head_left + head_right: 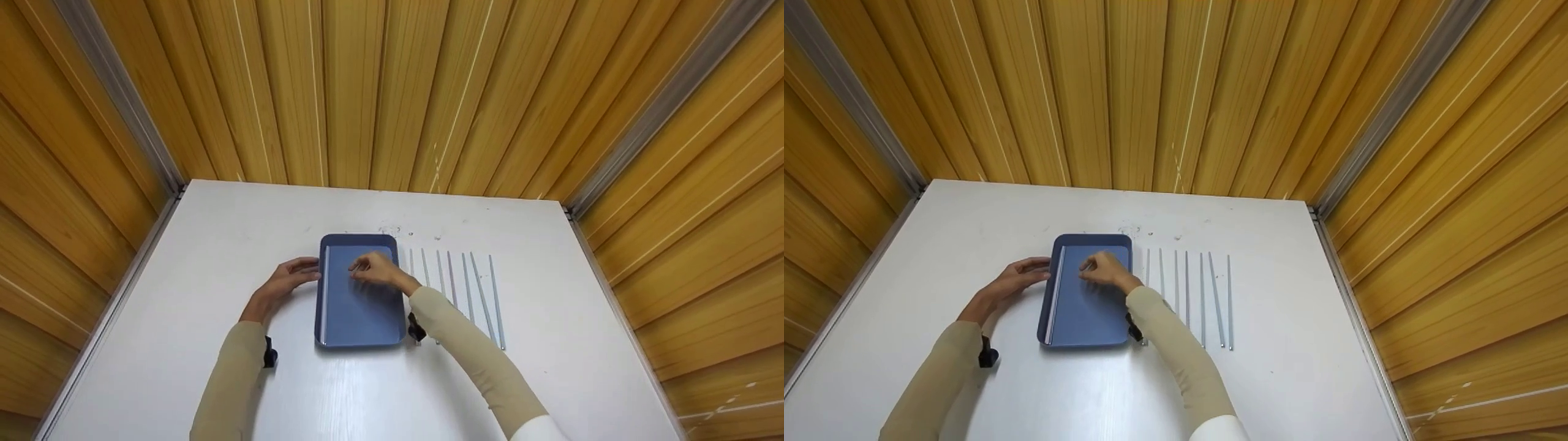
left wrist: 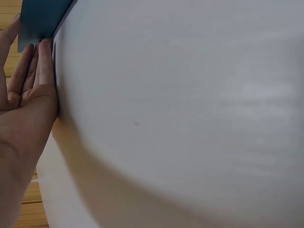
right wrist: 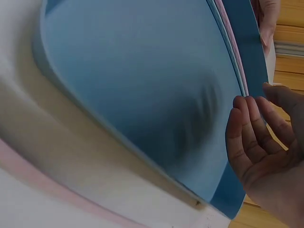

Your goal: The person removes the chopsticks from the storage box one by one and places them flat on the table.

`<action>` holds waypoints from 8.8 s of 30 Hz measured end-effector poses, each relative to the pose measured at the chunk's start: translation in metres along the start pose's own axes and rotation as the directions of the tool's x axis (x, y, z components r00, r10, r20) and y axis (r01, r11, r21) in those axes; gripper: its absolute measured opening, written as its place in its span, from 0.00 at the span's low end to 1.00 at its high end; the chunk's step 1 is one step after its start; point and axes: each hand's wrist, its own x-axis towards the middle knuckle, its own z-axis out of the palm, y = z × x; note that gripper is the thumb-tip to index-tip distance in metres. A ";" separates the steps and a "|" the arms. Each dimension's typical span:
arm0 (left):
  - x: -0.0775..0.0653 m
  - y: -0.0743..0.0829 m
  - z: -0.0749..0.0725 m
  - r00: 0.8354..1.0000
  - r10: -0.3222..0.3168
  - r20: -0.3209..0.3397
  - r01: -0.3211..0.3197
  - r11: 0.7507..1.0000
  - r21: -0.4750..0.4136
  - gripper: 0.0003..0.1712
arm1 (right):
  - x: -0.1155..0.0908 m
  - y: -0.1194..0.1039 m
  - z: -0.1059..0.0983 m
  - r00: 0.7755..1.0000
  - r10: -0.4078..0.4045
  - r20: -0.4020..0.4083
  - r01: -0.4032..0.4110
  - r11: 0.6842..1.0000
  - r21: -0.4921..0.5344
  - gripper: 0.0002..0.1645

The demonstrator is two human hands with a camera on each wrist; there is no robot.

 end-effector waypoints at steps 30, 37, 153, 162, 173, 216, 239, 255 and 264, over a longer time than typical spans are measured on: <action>0.000 0.002 0.002 0.998 -0.052 -0.027 0.050 0.997 -0.060 0.34 | 0.022 -0.016 0.068 0.978 0.181 -0.109 -0.178 0.983 0.037 0.13; 0.000 0.002 0.002 0.999 -0.037 -0.025 0.036 0.998 -0.044 0.35 | 0.021 -0.018 0.065 0.977 0.190 -0.095 -0.187 0.981 0.039 0.13; -0.002 0.002 -0.002 1.000 -0.005 0.014 0.006 0.999 -0.043 0.36 | -0.174 0.102 -0.095 0.822 0.434 -0.369 -0.229 0.846 0.482 0.22; -0.002 0.001 -0.002 1.000 -0.015 0.006 0.015 0.999 -0.047 0.34 | -0.198 0.129 -0.108 0.766 0.506 -0.396 -0.279 0.817 0.505 0.25; 0.000 -0.002 0.001 0.999 -0.031 -0.009 0.030 0.996 -0.078 0.36 | -0.237 0.156 -0.114 0.711 0.550 -0.438 -0.363 0.820 0.442 0.22; 0.002 0.004 0.007 1.000 -0.020 0.013 0.020 0.999 -0.030 0.35 | -0.265 0.175 -0.104 0.644 0.503 -0.577 -0.500 0.847 0.180 0.14; 0.000 0.003 0.001 0.998 -0.062 -0.026 0.060 0.996 -0.064 0.36 | -0.125 0.055 -0.136 0.920 0.129 -0.369 -0.097 0.990 0.104 0.13; 0.000 0.002 -0.001 1.000 -0.031 -0.005 0.031 0.999 -0.043 0.34 | -0.027 0.000 -0.056 0.995 -0.095 -0.042 0.096 0.995 0.028 0.15; 0.001 0.003 -0.003 1.000 -0.024 -0.016 0.023 0.999 -0.023 0.35 | -0.002 -0.011 -0.006 0.994 -0.091 0.062 0.091 0.996 0.002 0.13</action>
